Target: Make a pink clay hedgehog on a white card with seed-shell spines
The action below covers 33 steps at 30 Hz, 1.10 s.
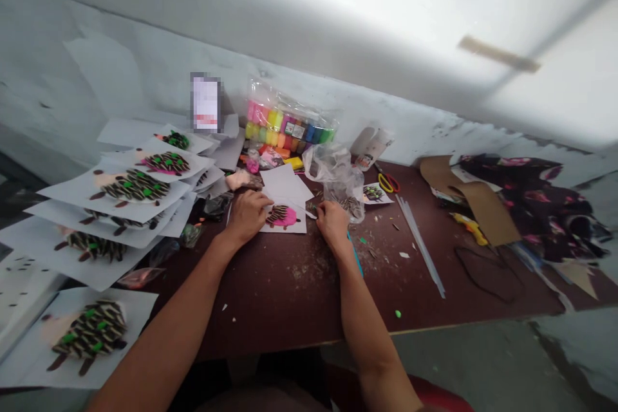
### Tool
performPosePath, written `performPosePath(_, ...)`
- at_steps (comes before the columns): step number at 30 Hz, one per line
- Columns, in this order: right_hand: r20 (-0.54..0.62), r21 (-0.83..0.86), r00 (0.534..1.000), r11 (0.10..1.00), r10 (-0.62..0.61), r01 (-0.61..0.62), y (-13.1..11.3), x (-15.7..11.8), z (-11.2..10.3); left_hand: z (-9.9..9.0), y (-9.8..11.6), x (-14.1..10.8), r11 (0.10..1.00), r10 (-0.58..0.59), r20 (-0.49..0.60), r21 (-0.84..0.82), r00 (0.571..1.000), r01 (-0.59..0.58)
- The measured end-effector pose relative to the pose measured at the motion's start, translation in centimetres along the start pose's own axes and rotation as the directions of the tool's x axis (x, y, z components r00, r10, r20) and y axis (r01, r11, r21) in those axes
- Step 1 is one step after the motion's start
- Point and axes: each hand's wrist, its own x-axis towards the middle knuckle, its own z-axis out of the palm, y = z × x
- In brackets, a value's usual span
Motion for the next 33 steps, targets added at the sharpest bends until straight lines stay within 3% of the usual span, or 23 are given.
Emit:
performPosePath(4, -0.085, 0.117, 0.996, 0.993, 0.004, 0.006, 0.5, 0.1, 0.0, -0.1, 0.1, 0.0, 1.0, -0.007, -0.004, 0.0, 1.0, 0.007)
performPosePath(7, -0.127, 0.358, 0.992, 0.932, -0.007, 0.052, 0.5, 0.0, 0.1, -0.1, 0.0, 0.1, 1.0, -0.01, -0.011, -0.004, 1.0, 0.01)
performPosePath(11, -0.067, 0.747, 0.995, 0.658, -0.07, 0.096, -0.5, -0.2, 0.3, -0.1, 0.1, 0.1, 1.0, -0.014, -0.023, -0.022, 1.0, 0.014)
performPosePath(14, 0.031, 0.859, 0.991, 0.511, -0.131, 0.041, -1.4, -0.5, 0.4, -0.1, 0.1, 0.1, 0.999, -0.017, -0.047, -0.034, 0.999, 0.015)
performPosePath(19, 0.118, 0.858, 0.982, 0.513, -0.147, -0.026, -2.1, -0.8, 0.3, -0.1, 0.2, 0.1, 0.999, -0.018, -0.057, -0.05, 0.998, 0.015)
performPosePath(27, 0.071, 0.887, 0.989, 0.461, -0.13, -0.003, -2.9, -1.1, 0.4, -0.6, 0.6, 0.2, 0.996, -0.022, -0.068, -0.089, 0.997, 0.016)
performPosePath(30, 0.092, 0.896, 0.982, 0.443, -0.164, -0.01, -3.3, -1.2, 0.5, -1.0, 1.2, 0.2, 0.985, -0.012, -0.095, -0.174, 0.995, -0.004)
performPosePath(33, 0.129, 0.875, 0.969, 0.485, -0.21, -0.011, -3.9, -1.4, 0.7, -1.4, 2.0, 0.2, 0.933, -0.037, -0.074, -0.36, 0.997, 0.007)
